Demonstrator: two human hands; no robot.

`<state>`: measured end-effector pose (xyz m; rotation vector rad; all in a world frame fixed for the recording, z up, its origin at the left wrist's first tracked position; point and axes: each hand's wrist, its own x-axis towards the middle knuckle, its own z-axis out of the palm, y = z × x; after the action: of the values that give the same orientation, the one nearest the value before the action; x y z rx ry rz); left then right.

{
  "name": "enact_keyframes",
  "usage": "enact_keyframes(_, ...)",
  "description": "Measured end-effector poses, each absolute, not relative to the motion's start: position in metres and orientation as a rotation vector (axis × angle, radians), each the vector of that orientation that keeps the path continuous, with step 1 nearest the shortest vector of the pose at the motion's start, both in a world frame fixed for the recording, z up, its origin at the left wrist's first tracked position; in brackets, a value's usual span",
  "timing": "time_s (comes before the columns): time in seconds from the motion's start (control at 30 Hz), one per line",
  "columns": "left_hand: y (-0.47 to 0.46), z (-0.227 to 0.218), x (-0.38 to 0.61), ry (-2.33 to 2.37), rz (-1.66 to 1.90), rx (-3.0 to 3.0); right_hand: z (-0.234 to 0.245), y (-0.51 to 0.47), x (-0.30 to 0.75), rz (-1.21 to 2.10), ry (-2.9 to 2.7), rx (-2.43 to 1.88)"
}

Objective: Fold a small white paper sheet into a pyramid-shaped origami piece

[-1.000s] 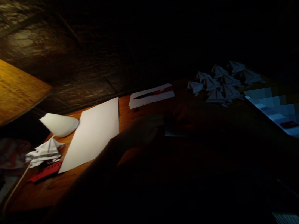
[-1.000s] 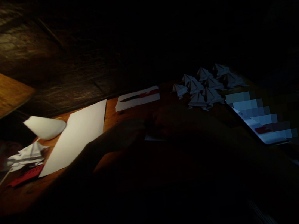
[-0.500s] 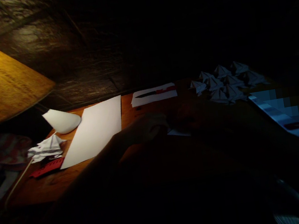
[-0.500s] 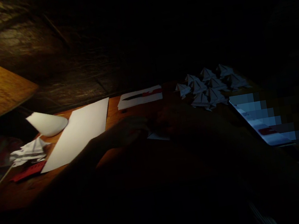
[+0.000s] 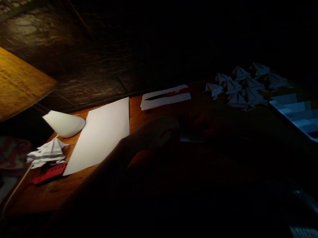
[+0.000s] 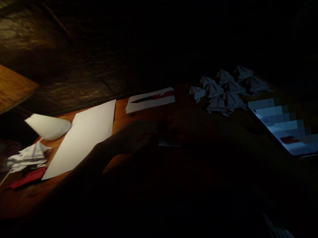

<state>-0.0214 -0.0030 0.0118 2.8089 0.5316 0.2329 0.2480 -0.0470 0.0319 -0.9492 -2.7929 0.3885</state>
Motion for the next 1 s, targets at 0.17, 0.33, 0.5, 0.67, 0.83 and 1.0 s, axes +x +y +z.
enact_keyframes(0.17,-0.003,0.009,-0.023,0.494,0.262,2.855,0.028,-0.047,0.245,0.377,-2.784,-1.002)
enact_keyframes(0.33,-0.004,0.011,-0.023,0.466,0.272,2.829,0.028,-0.048,0.249,0.455,-2.745,-0.962)
enact_keyframes(0.5,-0.005,0.014,-0.020,0.527,0.219,2.755,0.027,-0.046,0.256,0.510,-2.684,-0.930)
enact_keyframes(0.67,-0.004,0.012,-0.022,0.515,0.246,2.769,0.027,-0.046,0.259,0.537,-2.630,-0.940)
enact_keyframes(0.83,0.000,0.006,-0.026,0.503,0.289,2.816,0.029,-0.047,0.259,0.476,-2.677,-0.989)
enact_keyframes(1.0,-0.001,0.004,-0.022,0.508,0.298,2.856,0.028,-0.047,0.256,0.419,-2.750,-0.961)
